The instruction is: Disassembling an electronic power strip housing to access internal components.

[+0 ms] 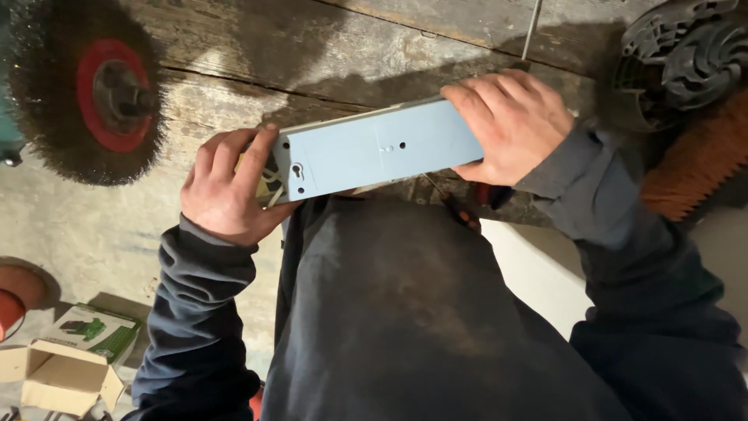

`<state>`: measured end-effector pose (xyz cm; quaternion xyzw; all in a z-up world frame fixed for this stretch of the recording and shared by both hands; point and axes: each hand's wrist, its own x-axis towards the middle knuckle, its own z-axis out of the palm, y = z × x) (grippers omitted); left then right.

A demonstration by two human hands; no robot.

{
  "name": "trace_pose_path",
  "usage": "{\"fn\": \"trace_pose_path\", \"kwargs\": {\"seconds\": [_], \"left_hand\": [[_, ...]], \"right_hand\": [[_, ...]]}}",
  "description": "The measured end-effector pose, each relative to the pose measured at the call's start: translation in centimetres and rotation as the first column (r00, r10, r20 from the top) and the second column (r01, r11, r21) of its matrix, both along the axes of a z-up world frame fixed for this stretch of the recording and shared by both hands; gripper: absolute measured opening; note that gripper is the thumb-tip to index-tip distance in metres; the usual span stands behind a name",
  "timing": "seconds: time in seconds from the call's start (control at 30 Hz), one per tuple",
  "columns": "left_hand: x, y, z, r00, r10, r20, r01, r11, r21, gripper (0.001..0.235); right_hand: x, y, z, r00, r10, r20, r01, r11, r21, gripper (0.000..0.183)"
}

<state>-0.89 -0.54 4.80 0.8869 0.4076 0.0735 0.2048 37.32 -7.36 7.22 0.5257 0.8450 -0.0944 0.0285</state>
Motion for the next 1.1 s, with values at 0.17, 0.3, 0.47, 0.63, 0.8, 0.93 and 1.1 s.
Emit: {"fn": "trace_pose_path", "kwargs": {"seconds": [0.17, 0.3, 0.47, 0.63, 0.8, 0.93, 1.1], "left_hand": [[0.1, -0.2, 0.3, 1.000, -0.001, -0.006, 0.001, 1.000, 0.030, 0.089], [0.2, 0.0, 0.6, 1.000, -0.003, -0.010, 0.003, 1.000, 0.003, 0.090], [0.1, -0.2, 0.3, 1.000, -0.004, 0.014, 0.003, 1.000, 0.010, 0.090], [0.2, -0.3, 0.7, 0.999, 0.022, -0.025, -0.022, 1.000, 0.002, 0.093], [0.3, -0.5, 0.7, 0.997, 0.036, -0.062, -0.033, 0.998, 0.045, 0.090], [0.0, -0.6, 0.9, 0.995, 0.044, -0.085, -0.041, 0.999, 0.034, 0.090], [-0.1, -0.3, 1.2, 0.997, 0.036, -0.068, -0.037, 0.999, -0.009, 0.088]], "right_hand": [[0.2, 0.3, -0.3, 1.000, -0.014, -0.001, 0.014, 1.000, -0.025, 0.092], [0.1, 0.1, -0.1, 1.000, -0.017, -0.008, 0.017, 0.999, -0.035, 0.093], [-0.1, -0.1, 0.0, 1.000, -0.017, -0.005, 0.017, 1.000, -0.015, 0.093], [-0.2, 0.0, 0.0, 1.000, -0.012, -0.013, 0.012, 1.000, 0.005, 0.093], [-0.2, -0.2, -0.2, 1.000, -0.008, 0.000, 0.008, 1.000, 0.007, 0.093], [-0.1, -0.2, -0.1, 1.000, -0.001, 0.001, 0.001, 1.000, 0.015, 0.093], [-0.5, 0.1, 0.4, 0.999, -0.019, -0.029, 0.019, 1.000, 0.015, 0.089]]}}
